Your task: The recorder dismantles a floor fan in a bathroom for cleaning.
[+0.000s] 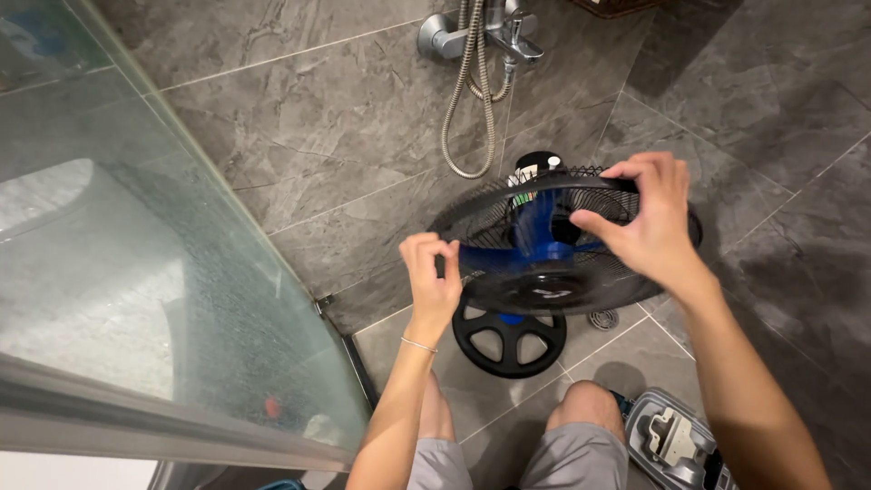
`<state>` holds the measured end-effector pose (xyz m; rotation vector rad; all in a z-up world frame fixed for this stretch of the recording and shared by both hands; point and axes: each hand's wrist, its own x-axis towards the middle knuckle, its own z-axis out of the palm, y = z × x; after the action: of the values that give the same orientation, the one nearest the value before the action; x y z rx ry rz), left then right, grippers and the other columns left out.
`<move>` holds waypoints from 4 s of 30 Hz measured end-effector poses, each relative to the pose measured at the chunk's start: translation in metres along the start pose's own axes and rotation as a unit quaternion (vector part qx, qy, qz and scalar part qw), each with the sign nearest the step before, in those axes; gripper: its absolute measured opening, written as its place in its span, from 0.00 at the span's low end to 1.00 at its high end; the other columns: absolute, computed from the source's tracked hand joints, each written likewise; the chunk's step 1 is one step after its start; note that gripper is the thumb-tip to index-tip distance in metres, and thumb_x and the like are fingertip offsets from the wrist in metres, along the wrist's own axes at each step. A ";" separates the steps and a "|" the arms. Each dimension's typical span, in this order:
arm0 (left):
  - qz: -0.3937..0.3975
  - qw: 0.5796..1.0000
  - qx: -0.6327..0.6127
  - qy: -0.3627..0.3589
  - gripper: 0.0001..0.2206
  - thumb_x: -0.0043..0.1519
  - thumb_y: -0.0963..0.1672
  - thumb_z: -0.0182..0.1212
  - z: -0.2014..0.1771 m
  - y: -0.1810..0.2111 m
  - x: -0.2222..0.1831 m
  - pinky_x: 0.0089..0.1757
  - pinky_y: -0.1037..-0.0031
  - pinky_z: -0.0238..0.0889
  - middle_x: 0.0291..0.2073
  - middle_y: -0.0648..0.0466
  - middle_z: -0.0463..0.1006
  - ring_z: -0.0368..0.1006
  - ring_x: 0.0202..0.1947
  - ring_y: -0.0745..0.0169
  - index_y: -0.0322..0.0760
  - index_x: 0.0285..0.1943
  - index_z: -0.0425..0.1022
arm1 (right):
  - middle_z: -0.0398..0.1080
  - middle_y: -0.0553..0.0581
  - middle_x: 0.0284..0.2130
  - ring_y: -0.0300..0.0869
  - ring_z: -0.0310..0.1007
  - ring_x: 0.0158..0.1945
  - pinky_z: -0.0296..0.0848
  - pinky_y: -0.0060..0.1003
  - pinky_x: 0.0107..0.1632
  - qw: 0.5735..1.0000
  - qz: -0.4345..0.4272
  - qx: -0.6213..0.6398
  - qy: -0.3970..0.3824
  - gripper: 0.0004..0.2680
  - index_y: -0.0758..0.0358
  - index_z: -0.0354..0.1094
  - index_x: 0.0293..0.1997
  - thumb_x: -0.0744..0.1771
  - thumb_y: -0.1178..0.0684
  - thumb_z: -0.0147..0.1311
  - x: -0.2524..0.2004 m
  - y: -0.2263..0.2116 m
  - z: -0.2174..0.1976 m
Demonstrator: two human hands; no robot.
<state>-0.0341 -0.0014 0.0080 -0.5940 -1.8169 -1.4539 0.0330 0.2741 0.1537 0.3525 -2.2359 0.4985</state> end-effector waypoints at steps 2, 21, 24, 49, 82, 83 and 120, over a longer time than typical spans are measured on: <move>0.006 1.000 0.009 0.013 0.17 0.66 0.46 0.69 -0.004 0.010 0.013 0.59 0.66 0.58 0.52 0.49 0.70 0.65 0.56 0.51 0.38 0.58 0.69 | 0.62 0.59 0.52 0.54 0.59 0.60 0.59 0.49 0.66 1.000 -0.001 0.003 0.002 0.22 0.58 0.68 0.55 0.62 0.40 0.72 0.004 -0.004 -0.001; -0.213 0.963 -0.147 0.076 0.23 0.60 0.46 0.72 -0.008 -0.075 -0.075 0.56 0.69 0.69 0.57 0.49 0.70 0.73 0.54 0.58 0.29 0.60 0.72 | 0.56 0.59 0.54 0.46 0.60 0.59 0.64 0.38 0.64 0.988 0.089 0.097 0.086 0.27 0.69 0.62 0.62 0.69 0.32 0.62 -0.054 0.043 0.000; -0.207 0.966 -0.132 0.082 0.22 0.60 0.45 0.72 -0.006 -0.073 -0.074 0.56 0.68 0.69 0.57 0.49 0.70 0.74 0.53 0.58 0.29 0.59 0.72 | 0.55 0.59 0.55 0.44 0.59 0.59 0.62 0.35 0.64 0.989 0.089 0.101 0.069 0.23 0.70 0.60 0.62 0.71 0.38 0.63 -0.067 0.061 0.005; -0.276 0.927 -0.208 0.148 0.22 0.70 0.54 0.53 0.013 -0.094 -0.149 0.45 0.77 0.57 0.44 0.57 0.66 0.60 0.42 0.70 0.33 0.58 0.65 | 0.45 0.64 0.78 0.50 0.46 0.79 0.52 0.44 0.76 0.959 0.206 0.131 0.147 0.30 0.63 0.38 0.81 0.75 0.40 0.57 -0.155 0.100 0.049; 0.071 0.995 -0.051 0.053 0.36 0.67 0.64 0.28 -0.051 0.030 -0.175 0.39 0.58 0.56 0.17 0.52 0.68 0.63 0.21 0.54 0.36 0.23 0.65 | 0.61 0.57 0.70 0.45 0.62 0.68 0.64 0.40 0.61 0.791 0.472 0.389 -0.006 0.28 0.63 0.63 0.67 0.62 0.43 0.67 -0.340 0.045 0.011; 0.072 0.995 -0.052 0.048 0.36 0.67 0.64 0.29 -0.050 0.031 -0.175 0.38 0.59 0.56 0.16 0.52 0.68 0.63 0.21 0.54 0.36 0.23 0.65 | 0.63 0.59 0.68 0.44 0.62 0.68 0.64 0.40 0.61 0.761 0.530 0.375 -0.015 0.28 0.62 0.62 0.69 0.62 0.43 0.65 -0.338 0.043 0.010; -0.354 0.933 -0.031 -0.063 0.15 0.70 0.46 0.57 -0.045 -0.028 -0.109 0.28 0.81 0.47 0.25 0.68 0.63 0.53 0.26 0.80 0.33 0.59 0.80 | 0.74 0.53 0.52 0.36 0.75 0.39 0.68 0.26 0.31 0.663 0.630 0.362 0.179 0.32 0.65 0.48 0.80 0.64 0.68 0.54 -0.327 0.041 0.064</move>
<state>0.0254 -0.0430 -0.0891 -0.0373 -2.2193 -1.9725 0.1842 0.3102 -0.1435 -0.9677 -1.4453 1.9842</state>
